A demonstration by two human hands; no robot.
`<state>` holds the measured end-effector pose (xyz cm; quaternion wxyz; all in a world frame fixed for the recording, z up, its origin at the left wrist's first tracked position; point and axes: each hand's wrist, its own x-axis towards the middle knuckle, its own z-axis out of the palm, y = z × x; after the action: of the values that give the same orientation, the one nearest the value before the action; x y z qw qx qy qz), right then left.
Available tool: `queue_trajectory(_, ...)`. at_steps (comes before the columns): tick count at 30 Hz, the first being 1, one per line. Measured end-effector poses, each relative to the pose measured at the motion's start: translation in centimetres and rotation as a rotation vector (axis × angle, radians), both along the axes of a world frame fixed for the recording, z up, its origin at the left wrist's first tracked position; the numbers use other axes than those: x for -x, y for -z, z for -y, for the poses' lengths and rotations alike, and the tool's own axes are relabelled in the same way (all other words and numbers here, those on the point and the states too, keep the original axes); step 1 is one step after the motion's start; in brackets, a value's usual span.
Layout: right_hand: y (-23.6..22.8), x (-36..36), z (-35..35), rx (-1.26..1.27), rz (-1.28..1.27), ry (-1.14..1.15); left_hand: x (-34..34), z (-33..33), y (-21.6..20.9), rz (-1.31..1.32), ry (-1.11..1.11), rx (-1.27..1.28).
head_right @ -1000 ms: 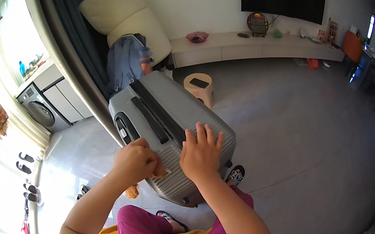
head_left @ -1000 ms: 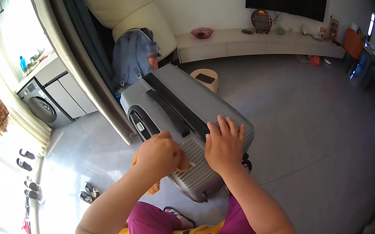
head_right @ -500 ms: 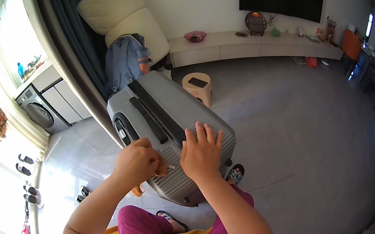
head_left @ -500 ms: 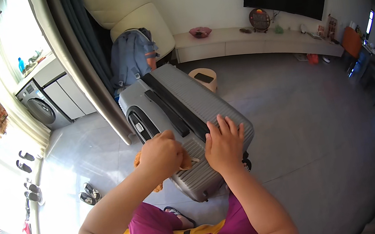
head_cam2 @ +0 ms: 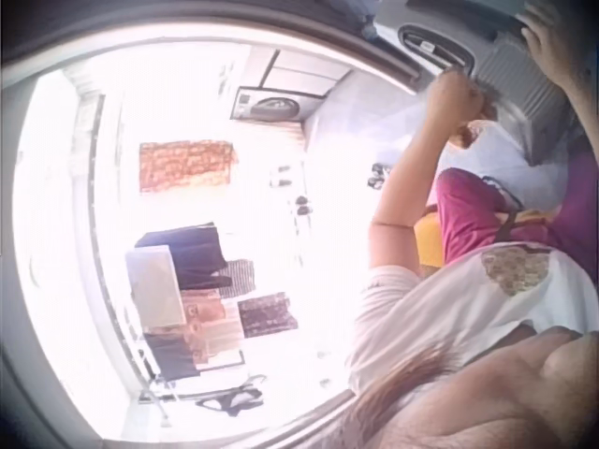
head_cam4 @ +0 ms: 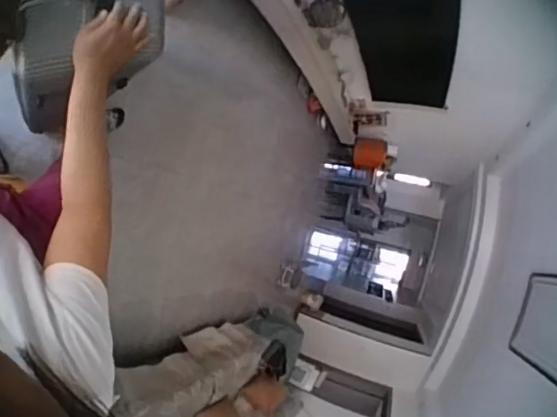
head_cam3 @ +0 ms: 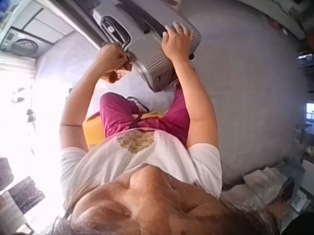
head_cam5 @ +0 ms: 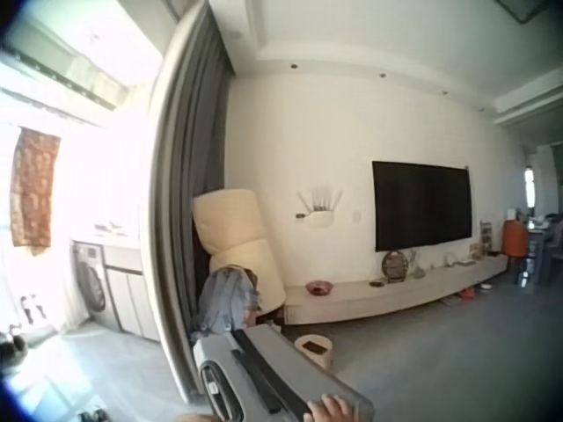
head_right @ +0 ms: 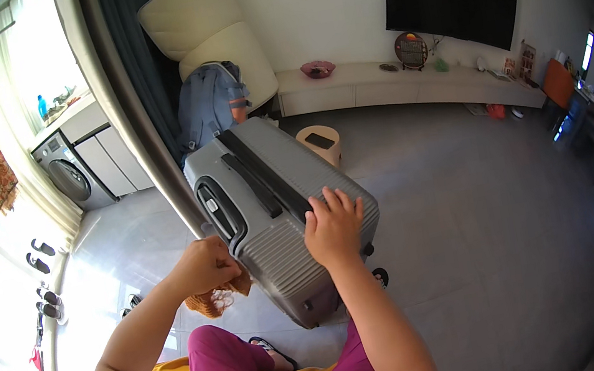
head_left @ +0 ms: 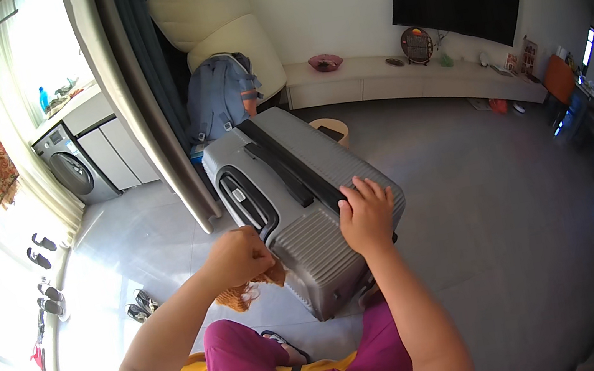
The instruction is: The person wets a cloth in a sink and then wipes the exterior surface and handle of a silver suitcase using the damp cloth.
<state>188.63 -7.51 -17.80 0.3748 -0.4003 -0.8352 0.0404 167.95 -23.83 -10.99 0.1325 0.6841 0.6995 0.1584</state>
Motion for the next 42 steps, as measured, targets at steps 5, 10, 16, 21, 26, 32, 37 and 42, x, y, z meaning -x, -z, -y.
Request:
queue_trajectory(5,-1.5,0.0,1.0,-0.226,-0.388,-0.160,-0.1,2.0,2.1,1.743,-0.304,-0.138)
queue_trajectory(10,-3.6,1.7,13.4,0.262,-0.385,-0.623,-3.1,1.1,3.9,2.412,-0.137,-0.127)
queue_trajectory(16,-3.3,-0.4,15.5,0.428,-0.412,-0.559,-7.1,1.5,2.4,2.203,-0.010,0.056)
queue_trajectory(21,-3.9,-3.1,14.5,0.771,-0.851,-0.371,-7.9,1.1,-0.8,1.596,-0.095,-0.116)
queue_trajectory(26,-9.8,-3.2,7.2,0.308,-0.696,-0.352,0.2,-4.1,3.5,0.312,-0.114,-0.776)
queue_trajectory(32,-3.8,2.4,3.2,-0.250,0.260,-0.095,-0.9,-5.8,6.6,-0.089,-0.175,-0.503)
queue_trajectory(37,-3.0,3.6,9.5,-0.193,0.133,-0.454,0.5,-5.5,7.6,-0.100,-0.111,-0.507)
queue_trajectory(42,-4.9,1.6,2.5,-0.176,0.156,-0.284,0.6,-4.8,6.7,-0.062,-0.059,-0.519)
